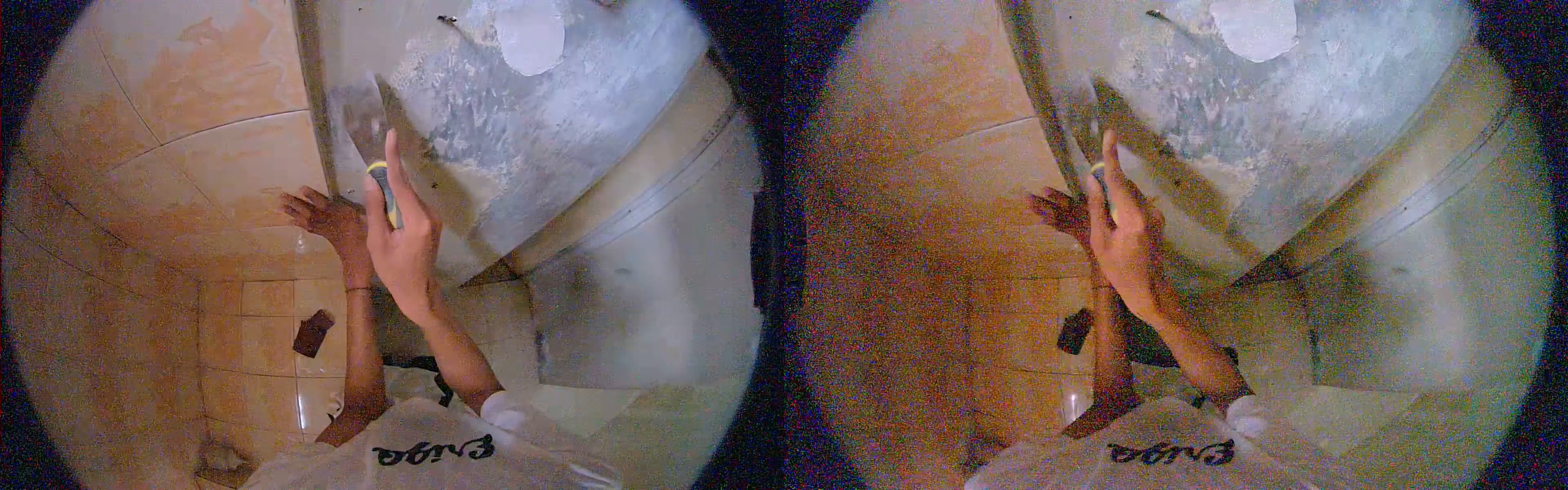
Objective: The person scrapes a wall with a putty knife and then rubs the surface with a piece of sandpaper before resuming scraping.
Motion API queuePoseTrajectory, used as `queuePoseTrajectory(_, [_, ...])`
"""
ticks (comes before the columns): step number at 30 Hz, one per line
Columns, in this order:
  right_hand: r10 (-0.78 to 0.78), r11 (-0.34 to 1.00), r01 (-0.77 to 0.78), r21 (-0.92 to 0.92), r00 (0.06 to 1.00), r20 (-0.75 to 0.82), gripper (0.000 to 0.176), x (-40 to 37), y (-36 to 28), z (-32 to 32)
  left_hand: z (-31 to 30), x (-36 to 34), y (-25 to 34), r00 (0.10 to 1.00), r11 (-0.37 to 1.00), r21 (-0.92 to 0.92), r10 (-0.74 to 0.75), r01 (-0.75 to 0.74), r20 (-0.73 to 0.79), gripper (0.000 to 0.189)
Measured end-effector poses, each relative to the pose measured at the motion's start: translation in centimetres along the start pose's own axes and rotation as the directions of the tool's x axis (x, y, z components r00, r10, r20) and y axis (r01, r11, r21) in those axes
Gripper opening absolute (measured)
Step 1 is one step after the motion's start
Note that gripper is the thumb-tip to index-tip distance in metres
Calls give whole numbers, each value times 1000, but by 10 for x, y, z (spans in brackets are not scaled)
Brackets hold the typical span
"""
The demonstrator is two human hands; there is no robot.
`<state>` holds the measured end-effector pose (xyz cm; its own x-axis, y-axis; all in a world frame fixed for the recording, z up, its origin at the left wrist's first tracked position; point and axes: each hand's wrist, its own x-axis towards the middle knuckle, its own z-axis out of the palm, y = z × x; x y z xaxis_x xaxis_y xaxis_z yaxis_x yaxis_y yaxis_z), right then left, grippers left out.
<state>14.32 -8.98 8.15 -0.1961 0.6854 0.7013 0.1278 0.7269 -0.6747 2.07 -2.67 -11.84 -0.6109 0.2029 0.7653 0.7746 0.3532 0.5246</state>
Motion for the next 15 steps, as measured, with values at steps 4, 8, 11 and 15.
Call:
queuePoseTrajectory(4, [57,998,-57,-4,998,12,51,-1,-7,0,-6,-3,4,1000,1000,-11,-16,16,3,109])
queuePoseTrajectory(8, [51,998,-51,-29,999,-5,51,-5,-7,1,-16,-6,6,1000,999,-27,-20,20,17,109])
queuePoseTrajectory(11, [33,998,-34,-44,999,-11,51,-3,-6,3,-19,-1,6,1000,999,-36,-28,28,14,109])
queuePoseTrajectory(15, [114,993,-114,9,993,26,50,-4,-9,0,-19,5,12,999,998,-56,-26,28,38,109])
